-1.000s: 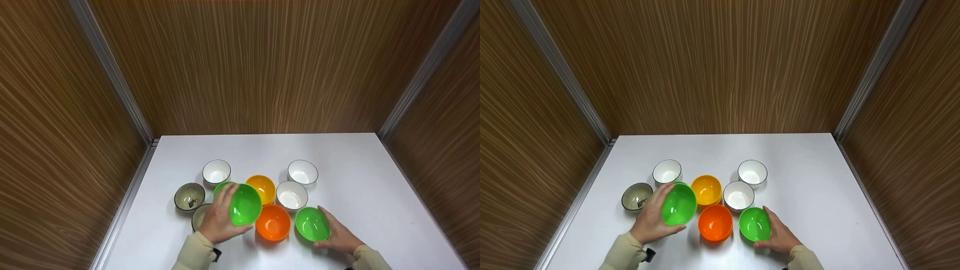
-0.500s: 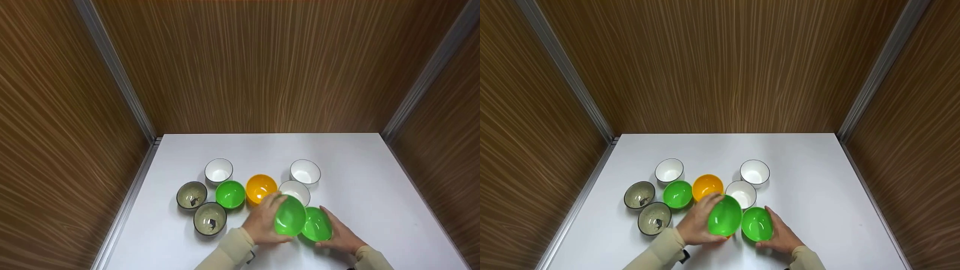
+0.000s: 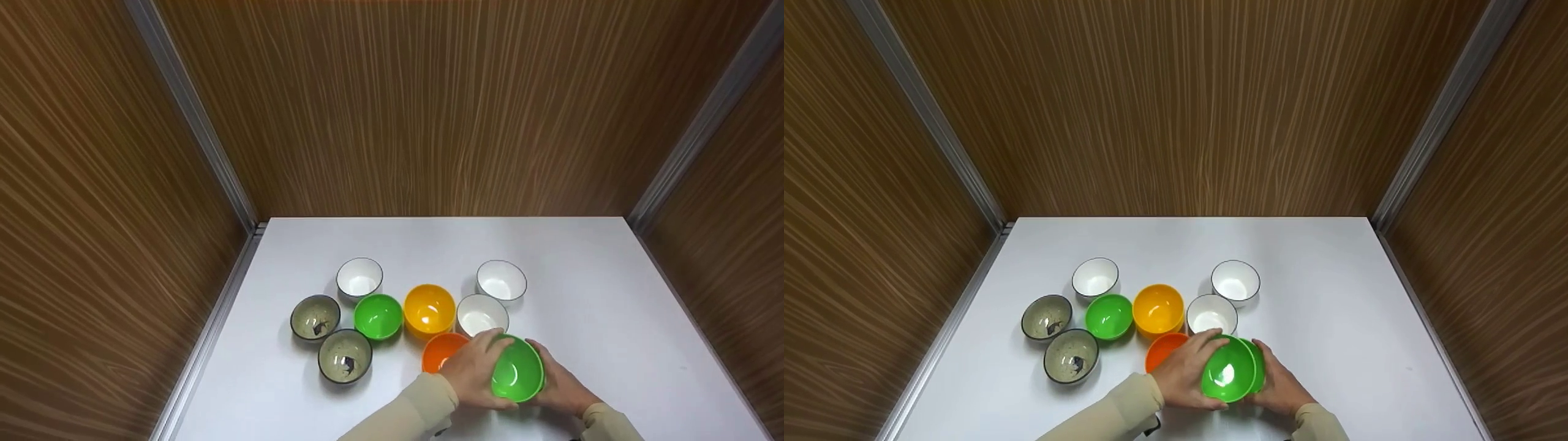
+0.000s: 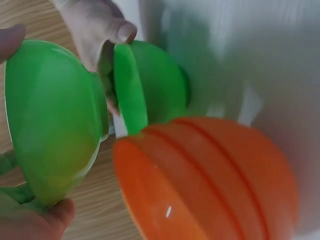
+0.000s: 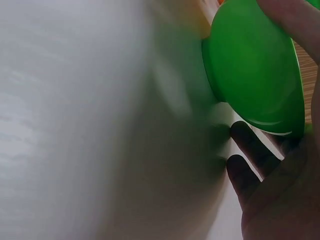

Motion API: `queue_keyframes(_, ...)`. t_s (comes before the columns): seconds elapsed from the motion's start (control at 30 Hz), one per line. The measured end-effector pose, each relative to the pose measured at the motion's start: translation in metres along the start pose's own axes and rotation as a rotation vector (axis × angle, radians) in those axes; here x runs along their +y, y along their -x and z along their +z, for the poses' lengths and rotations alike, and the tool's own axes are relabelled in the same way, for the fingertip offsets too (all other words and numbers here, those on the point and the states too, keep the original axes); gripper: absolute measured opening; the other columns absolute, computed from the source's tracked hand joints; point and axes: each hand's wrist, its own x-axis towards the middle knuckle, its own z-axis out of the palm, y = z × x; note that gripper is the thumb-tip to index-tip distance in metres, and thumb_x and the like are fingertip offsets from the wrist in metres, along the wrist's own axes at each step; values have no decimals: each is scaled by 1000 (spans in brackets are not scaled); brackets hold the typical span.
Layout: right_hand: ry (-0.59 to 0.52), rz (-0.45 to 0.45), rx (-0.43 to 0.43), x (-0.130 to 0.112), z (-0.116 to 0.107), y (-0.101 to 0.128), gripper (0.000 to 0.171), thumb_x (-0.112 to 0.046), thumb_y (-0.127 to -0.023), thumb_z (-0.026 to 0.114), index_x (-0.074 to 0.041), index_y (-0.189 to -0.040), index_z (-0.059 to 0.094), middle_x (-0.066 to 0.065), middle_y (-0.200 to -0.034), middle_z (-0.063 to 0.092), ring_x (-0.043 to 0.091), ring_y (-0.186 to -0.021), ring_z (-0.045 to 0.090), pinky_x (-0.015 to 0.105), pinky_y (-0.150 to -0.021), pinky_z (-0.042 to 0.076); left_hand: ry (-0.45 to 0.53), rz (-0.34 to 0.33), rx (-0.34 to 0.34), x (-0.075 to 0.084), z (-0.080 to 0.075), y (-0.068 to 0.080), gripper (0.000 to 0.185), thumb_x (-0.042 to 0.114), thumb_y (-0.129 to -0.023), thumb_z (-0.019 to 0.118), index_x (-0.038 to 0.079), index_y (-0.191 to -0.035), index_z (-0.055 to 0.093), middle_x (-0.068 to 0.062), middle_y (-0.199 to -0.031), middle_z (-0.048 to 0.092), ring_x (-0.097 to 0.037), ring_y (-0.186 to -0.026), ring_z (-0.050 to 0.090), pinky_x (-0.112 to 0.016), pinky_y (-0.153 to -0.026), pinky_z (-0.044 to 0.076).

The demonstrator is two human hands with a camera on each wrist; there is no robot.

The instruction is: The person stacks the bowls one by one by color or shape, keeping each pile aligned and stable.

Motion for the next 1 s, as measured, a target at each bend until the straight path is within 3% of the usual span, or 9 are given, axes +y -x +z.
queue_keyframes(0.17, -18, -42, 8, -1, -1, 1, 124, -40, -56, 91, -5, -150, 19, 18, -145, 40, 41, -128, 43, 60, -103, 37, -129, -14, 3, 4, 12, -10, 100, 75, -59, 72, 17, -135, 44, -3, -141, 44, -16, -128, 38, -25, -107, 36)
queue_keyframes(0.3, -39, -22, 2, -3, -1, 2, 122, -38, -58, 90, -8, -151, 18, 14, -147, 40, 39, -130, 41, 60, -104, 35, -176, -45, -23, 7, 19, -17, 96, 79, -60, 69, 19, -131, 47, -2, -139, 45, -17, -124, 40, -25, -103, 40)
queue_keyframes(0.7, -5, -24, 31, -1, 0, 3, 121, -37, -55, 92, -6, -149, 21, 19, -138, 47, 39, -124, 47, 59, -102, 39, -122, -197, -190, 5, 28, -30, 100, 79, -59, 69, 21, -136, 44, -1, -144, 38, -14, -125, 38, -26, -101, 43)
queue_keyframes(1.0, -6, -24, 39, 0, 0, 2, 120, -39, -54, 93, -7, -148, 24, 13, -134, 52, 27, -119, 52, 55, -100, 42, -202, -182, -246, 7, 35, -36, 102, 80, -59, 66, 18, -137, 44, -3, -144, 39, -15, -124, 39, -25, -101, 43)
